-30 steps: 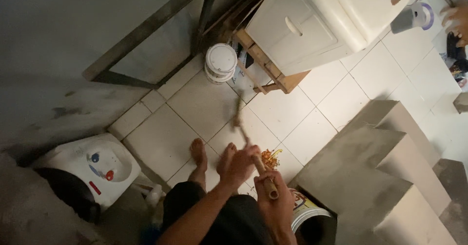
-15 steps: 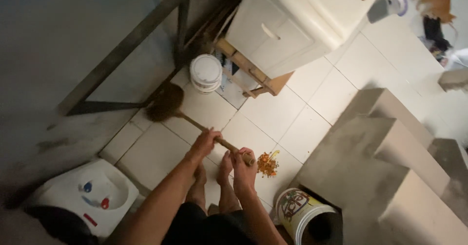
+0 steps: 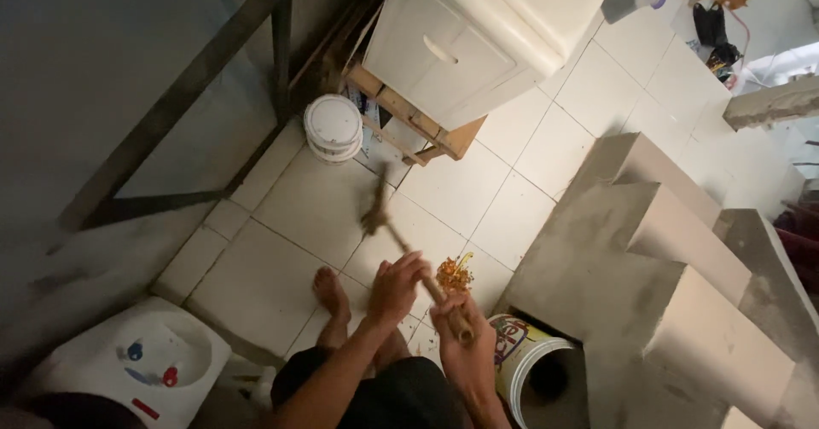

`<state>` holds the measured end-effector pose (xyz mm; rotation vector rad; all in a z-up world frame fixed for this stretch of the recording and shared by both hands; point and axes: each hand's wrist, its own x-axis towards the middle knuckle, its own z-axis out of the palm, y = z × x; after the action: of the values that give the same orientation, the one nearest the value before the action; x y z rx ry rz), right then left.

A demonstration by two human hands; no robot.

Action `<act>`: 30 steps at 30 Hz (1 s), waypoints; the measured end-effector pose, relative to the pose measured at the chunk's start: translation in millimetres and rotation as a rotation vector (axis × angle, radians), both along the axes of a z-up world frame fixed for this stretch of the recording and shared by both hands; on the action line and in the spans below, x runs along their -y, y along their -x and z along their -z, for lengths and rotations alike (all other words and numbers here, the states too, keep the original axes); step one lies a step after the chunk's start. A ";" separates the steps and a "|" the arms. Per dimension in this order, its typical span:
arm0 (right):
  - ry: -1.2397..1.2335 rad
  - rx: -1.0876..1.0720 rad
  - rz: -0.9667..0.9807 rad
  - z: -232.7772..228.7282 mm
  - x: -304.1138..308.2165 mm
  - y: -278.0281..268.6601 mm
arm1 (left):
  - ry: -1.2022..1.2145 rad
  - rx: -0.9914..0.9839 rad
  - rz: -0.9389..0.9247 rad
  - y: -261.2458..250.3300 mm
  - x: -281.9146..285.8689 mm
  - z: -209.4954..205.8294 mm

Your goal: The person is using a broom to sweep debris off a tiled floor.

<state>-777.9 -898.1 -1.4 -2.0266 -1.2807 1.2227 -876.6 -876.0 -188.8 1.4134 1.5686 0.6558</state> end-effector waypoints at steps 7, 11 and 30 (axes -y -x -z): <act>-0.010 -0.345 -0.213 20.6 0.3 46.6 | -0.253 -0.363 -0.214 101.8 81.1 15.1; 0.126 -0.505 -0.125 90.7 2.7 69.6 | -0.092 -0.285 -0.271 141.0 82.8 54.3; -0.444 0.175 -0.040 45.8 -5.0 -51.5 | -0.094 0.338 0.067 -104.8 -45.6 56.8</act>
<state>-726.4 -893.1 -47.2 -1.8133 -1.5232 0.7034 -771.8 -830.4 -245.5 1.3357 1.2339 0.8867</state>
